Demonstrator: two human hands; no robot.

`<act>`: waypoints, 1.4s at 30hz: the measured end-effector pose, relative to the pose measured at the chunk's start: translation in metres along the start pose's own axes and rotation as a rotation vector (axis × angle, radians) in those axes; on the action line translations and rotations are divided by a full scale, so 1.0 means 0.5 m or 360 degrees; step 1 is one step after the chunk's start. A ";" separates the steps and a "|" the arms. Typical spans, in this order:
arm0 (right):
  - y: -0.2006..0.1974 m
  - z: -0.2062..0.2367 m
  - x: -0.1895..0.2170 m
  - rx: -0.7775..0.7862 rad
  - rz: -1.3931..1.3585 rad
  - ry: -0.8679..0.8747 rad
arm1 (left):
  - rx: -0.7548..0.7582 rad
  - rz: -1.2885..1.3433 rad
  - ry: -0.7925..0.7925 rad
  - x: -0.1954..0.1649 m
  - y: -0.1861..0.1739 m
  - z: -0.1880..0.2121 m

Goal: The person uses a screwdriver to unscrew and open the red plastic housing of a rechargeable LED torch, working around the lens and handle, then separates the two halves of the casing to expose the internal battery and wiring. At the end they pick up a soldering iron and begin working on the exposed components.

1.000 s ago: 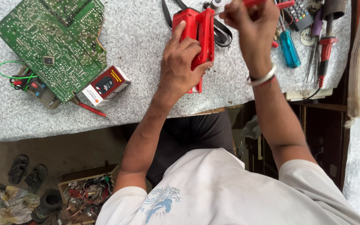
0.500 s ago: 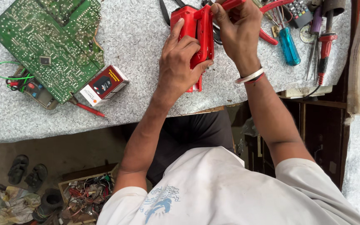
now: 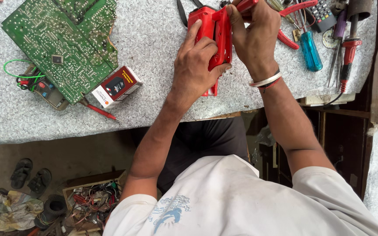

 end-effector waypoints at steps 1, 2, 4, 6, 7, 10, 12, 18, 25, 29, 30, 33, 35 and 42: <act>0.000 -0.001 0.002 0.0004 0.0002 -0.0010 | -0.0002 0.0006 -0.0005 0.002 0.000 0.000; 0.000 -0.001 0.002 0.0008 0.0002 -0.0015 | 0.0000 0.0012 -0.0011 0.004 0.000 0.002; 0.000 0.000 -0.002 0.0009 0.0022 -0.0033 | 0.0003 0.0031 -0.0019 0.006 0.000 0.003; 0.004 -0.003 -0.026 0.0069 -0.0078 0.0058 | 0.0007 0.0055 -0.0024 0.006 0.002 0.001; 0.006 -0.009 -0.049 0.0132 -0.0190 0.0158 | -0.0024 -0.0011 0.0027 -0.001 0.005 -0.005; 0.015 -0.007 -0.126 0.0307 -0.0700 0.0583 | -0.0050 -0.0168 0.0110 -0.026 0.034 -0.023; 0.013 0.004 -0.164 0.0360 -0.0947 0.0799 | -0.0007 -0.0216 0.0080 -0.033 0.056 -0.032; -0.003 0.035 -0.208 0.0353 -0.1441 0.1167 | 0.0108 -0.0252 0.0132 -0.047 0.078 -0.031; 0.010 0.035 -0.188 0.0425 -0.1046 0.0885 | 0.0118 -0.0268 0.0101 -0.045 0.084 -0.034; -0.013 0.022 -0.160 0.0553 -0.0730 0.0421 | 0.0162 -0.0356 0.0080 -0.043 0.094 -0.041; -0.018 0.022 -0.158 0.0609 -0.0662 0.0379 | 0.0174 -0.0397 0.0083 -0.043 0.094 -0.044; -0.030 0.023 -0.163 0.0661 -0.0712 0.0473 | 0.0240 -0.0254 0.0209 -0.035 0.062 -0.035; -0.026 0.032 -0.183 0.0546 -0.1088 0.0835 | 0.0306 -0.0129 0.0280 -0.022 0.027 -0.023; 0.046 0.057 -0.176 0.0440 -0.1719 0.1169 | 0.0195 0.0067 0.0293 0.015 -0.081 0.008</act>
Point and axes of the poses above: each hand's wrist, its own z-axis away from the middle knuckle, its own y-axis out of the palm, x = y × z, the point moved 7 cm from there along -z, towards the middle knuckle, and after that the axes turned 10 degrees about z, right-handed, at the moved point
